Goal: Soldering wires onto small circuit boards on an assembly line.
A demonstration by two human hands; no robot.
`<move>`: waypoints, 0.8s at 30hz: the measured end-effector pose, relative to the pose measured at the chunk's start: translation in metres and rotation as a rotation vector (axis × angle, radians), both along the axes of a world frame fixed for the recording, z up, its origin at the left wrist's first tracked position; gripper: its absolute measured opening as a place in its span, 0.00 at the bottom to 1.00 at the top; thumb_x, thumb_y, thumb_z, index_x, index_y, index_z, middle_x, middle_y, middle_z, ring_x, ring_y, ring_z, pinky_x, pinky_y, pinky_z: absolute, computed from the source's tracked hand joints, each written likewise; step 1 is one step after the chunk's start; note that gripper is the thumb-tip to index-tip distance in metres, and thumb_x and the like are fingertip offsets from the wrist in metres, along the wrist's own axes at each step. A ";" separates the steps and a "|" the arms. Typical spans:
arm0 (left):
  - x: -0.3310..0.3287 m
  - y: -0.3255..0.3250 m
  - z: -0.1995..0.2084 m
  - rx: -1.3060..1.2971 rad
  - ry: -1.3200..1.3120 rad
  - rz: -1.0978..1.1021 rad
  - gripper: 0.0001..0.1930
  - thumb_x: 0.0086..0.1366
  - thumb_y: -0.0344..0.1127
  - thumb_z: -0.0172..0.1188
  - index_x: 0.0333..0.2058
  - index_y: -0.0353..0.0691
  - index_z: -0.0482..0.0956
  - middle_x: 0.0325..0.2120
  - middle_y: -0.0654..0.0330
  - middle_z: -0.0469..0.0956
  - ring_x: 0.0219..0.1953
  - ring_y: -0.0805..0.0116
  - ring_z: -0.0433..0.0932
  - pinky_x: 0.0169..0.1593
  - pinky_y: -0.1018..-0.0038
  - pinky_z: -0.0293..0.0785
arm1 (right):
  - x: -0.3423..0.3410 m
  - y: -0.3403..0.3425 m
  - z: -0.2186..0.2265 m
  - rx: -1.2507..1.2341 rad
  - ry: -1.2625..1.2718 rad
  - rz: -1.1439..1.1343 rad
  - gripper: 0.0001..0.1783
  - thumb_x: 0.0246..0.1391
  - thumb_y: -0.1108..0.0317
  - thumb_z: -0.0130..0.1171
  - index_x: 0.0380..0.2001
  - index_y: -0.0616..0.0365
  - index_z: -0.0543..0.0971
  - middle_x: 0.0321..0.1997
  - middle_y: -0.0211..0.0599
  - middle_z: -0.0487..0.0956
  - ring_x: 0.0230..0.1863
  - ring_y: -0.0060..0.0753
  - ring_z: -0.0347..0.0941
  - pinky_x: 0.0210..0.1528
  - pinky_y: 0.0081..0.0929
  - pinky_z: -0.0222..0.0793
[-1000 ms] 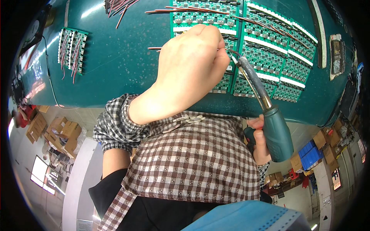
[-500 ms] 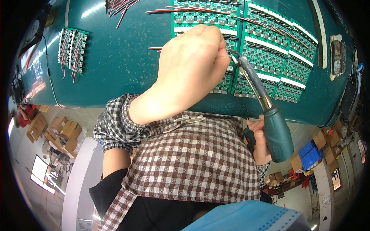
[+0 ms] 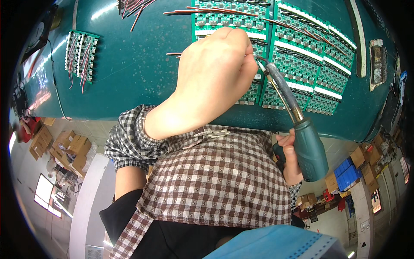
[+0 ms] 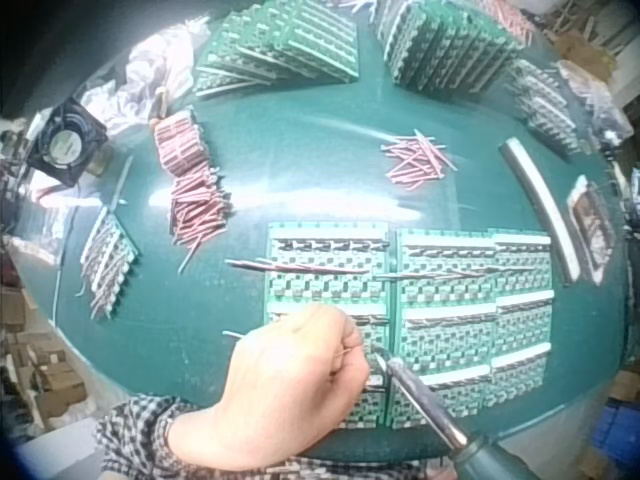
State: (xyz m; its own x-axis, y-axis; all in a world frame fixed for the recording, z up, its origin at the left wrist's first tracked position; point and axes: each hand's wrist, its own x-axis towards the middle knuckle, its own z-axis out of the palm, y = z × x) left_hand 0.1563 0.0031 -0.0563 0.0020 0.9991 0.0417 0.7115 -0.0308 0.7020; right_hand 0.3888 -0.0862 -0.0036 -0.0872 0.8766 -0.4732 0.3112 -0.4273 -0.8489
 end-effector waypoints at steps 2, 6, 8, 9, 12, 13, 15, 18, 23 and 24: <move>0.001 0.000 0.000 0.002 -0.001 0.006 0.03 0.51 0.26 0.61 0.26 0.39 0.75 0.20 0.61 0.74 0.21 0.67 0.75 0.25 0.73 0.71 | 0.001 -0.001 -0.003 0.020 0.019 -0.005 0.26 0.56 0.64 0.60 0.51 0.72 0.68 0.34 0.37 0.73 0.37 0.32 0.71 0.48 0.43 0.74; 0.003 0.001 0.001 -0.008 -0.006 -0.004 0.03 0.51 0.26 0.61 0.26 0.39 0.75 0.21 0.61 0.74 0.22 0.67 0.75 0.25 0.73 0.71 | -0.003 -0.004 -0.006 0.161 0.083 -0.101 0.26 0.56 0.64 0.60 0.50 0.74 0.69 0.33 0.39 0.74 0.35 0.33 0.72 0.46 0.44 0.75; 0.003 0.002 0.001 -0.009 -0.004 -0.003 0.03 0.51 0.26 0.61 0.26 0.39 0.75 0.21 0.61 0.74 0.22 0.67 0.75 0.25 0.73 0.71 | 0.009 -0.010 -0.013 0.149 0.069 -0.118 0.25 0.56 0.64 0.60 0.50 0.74 0.70 0.32 0.39 0.74 0.35 0.33 0.72 0.45 0.44 0.75; 0.003 0.002 0.001 -0.009 0.002 -0.003 0.04 0.51 0.26 0.61 0.26 0.39 0.75 0.21 0.61 0.74 0.22 0.67 0.75 0.25 0.73 0.71 | 0.012 -0.011 -0.015 0.138 0.054 -0.137 0.25 0.56 0.64 0.60 0.50 0.74 0.70 0.32 0.39 0.74 0.34 0.33 0.72 0.44 0.44 0.76; 0.003 0.001 0.000 -0.010 0.012 -0.005 0.04 0.51 0.26 0.61 0.26 0.39 0.75 0.20 0.61 0.74 0.22 0.67 0.75 0.26 0.73 0.71 | 0.001 -0.003 -0.009 0.179 0.091 -0.057 0.25 0.56 0.64 0.59 0.50 0.74 0.70 0.33 0.41 0.75 0.35 0.36 0.74 0.44 0.43 0.76; 0.003 0.001 0.000 -0.010 0.014 -0.004 0.04 0.51 0.26 0.61 0.26 0.39 0.75 0.20 0.61 0.74 0.22 0.67 0.75 0.26 0.73 0.71 | 0.001 -0.003 -0.007 0.179 0.093 -0.056 0.25 0.56 0.64 0.59 0.50 0.74 0.70 0.33 0.41 0.75 0.35 0.36 0.74 0.44 0.43 0.76; 0.002 0.000 0.000 -0.010 0.014 0.001 0.04 0.52 0.26 0.61 0.26 0.39 0.75 0.20 0.61 0.74 0.22 0.67 0.75 0.26 0.73 0.71 | 0.003 -0.003 -0.004 0.151 -0.013 0.008 0.25 0.57 0.64 0.58 0.51 0.73 0.69 0.35 0.43 0.76 0.36 0.39 0.75 0.44 0.41 0.76; 0.001 0.002 0.003 -0.007 -0.008 0.008 0.04 0.52 0.26 0.61 0.26 0.39 0.75 0.20 0.61 0.74 0.22 0.67 0.75 0.25 0.73 0.71 | -0.013 0.005 0.007 0.093 0.004 -0.108 0.25 0.57 0.64 0.58 0.51 0.73 0.70 0.36 0.44 0.77 0.37 0.42 0.76 0.44 0.40 0.75; 0.004 -0.004 -0.003 0.009 0.029 0.023 0.04 0.52 0.27 0.62 0.26 0.39 0.75 0.21 0.61 0.75 0.22 0.67 0.75 0.25 0.73 0.71 | -0.002 0.000 -0.005 0.118 0.052 -0.023 0.25 0.56 0.65 0.58 0.51 0.73 0.70 0.36 0.44 0.77 0.38 0.41 0.76 0.46 0.41 0.74; 0.005 -0.001 -0.002 0.012 0.006 0.035 0.04 0.52 0.27 0.62 0.27 0.39 0.75 0.20 0.62 0.75 0.22 0.68 0.75 0.25 0.73 0.71 | -0.002 0.005 0.003 0.098 0.036 -0.014 0.25 0.56 0.65 0.58 0.51 0.73 0.70 0.36 0.44 0.77 0.38 0.41 0.75 0.47 0.41 0.73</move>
